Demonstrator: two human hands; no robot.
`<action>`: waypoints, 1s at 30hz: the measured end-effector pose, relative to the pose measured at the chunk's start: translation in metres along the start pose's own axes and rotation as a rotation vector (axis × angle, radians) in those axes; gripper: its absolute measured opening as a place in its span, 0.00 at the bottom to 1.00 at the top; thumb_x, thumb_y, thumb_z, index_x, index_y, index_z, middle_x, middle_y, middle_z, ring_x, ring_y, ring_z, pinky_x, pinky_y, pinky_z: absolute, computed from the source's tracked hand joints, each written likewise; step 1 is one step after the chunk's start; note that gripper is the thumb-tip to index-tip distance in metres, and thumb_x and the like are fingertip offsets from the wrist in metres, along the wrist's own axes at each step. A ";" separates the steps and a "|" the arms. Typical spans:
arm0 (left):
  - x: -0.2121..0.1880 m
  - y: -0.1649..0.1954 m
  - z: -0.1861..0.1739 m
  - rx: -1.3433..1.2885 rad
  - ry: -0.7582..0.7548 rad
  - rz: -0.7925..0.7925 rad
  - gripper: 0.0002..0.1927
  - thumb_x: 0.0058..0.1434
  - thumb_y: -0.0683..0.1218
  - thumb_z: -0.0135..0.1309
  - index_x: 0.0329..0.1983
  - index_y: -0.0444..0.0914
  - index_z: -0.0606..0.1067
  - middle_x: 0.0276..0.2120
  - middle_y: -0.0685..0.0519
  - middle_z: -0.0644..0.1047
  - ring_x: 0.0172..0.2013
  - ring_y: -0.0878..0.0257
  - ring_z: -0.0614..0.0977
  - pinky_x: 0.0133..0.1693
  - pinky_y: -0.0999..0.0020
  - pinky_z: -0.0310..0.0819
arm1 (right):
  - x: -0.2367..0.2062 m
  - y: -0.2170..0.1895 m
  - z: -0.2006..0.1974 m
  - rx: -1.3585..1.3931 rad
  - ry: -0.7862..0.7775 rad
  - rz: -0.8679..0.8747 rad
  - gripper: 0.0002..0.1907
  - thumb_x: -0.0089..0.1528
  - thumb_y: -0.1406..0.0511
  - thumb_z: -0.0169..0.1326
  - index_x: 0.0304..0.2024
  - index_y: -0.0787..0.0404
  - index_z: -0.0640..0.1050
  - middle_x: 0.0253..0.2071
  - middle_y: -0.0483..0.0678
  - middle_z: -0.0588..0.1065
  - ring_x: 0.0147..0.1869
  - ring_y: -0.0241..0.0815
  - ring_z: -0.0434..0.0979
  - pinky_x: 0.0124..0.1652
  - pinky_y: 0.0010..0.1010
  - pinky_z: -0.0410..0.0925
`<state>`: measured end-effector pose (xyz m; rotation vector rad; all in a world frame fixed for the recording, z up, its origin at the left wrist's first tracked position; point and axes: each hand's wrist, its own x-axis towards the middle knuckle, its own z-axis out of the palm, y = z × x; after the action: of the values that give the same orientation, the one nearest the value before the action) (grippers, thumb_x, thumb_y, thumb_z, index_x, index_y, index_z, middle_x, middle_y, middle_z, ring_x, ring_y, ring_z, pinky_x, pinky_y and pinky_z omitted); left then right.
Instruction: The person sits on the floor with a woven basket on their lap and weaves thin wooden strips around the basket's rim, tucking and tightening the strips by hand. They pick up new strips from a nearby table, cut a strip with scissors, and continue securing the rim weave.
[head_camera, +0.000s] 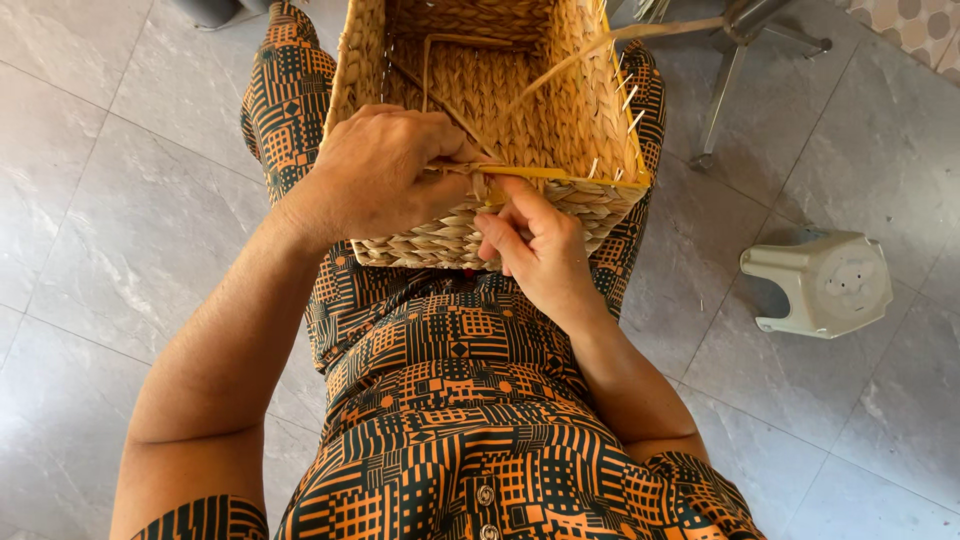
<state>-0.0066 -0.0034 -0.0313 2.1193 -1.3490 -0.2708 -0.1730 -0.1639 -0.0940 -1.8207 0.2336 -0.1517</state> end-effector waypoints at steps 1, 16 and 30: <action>0.000 -0.002 0.000 0.025 -0.004 0.011 0.14 0.59 0.53 0.58 0.38 0.39 0.82 0.32 0.48 0.81 0.38 0.47 0.82 0.41 0.50 0.75 | 0.002 0.001 0.002 -0.035 0.024 -0.037 0.19 0.67 0.68 0.58 0.61 0.64 0.74 0.26 0.43 0.77 0.24 0.28 0.74 0.24 0.23 0.66; 0.003 0.004 -0.010 0.027 0.193 0.146 0.06 0.63 0.47 0.62 0.42 0.42 0.81 0.35 0.55 0.80 0.38 0.55 0.82 0.41 0.58 0.74 | -0.017 -0.121 -0.051 -0.414 -0.138 -0.497 0.09 0.61 0.63 0.63 0.34 0.61 0.78 0.39 0.49 0.80 0.43 0.43 0.79 0.46 0.35 0.70; 0.001 0.004 -0.005 0.179 0.279 0.215 0.07 0.61 0.44 0.61 0.42 0.44 0.80 0.35 0.56 0.76 0.40 0.58 0.80 0.47 0.61 0.74 | 0.043 -0.089 -0.194 0.655 -0.207 -0.131 0.25 0.74 0.58 0.51 0.56 0.78 0.75 0.16 0.42 0.70 0.16 0.30 0.62 0.20 0.22 0.55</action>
<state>-0.0072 -0.0032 -0.0245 2.0383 -1.4586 0.2327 -0.1683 -0.3346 0.0418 -1.1857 -0.0802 -0.1126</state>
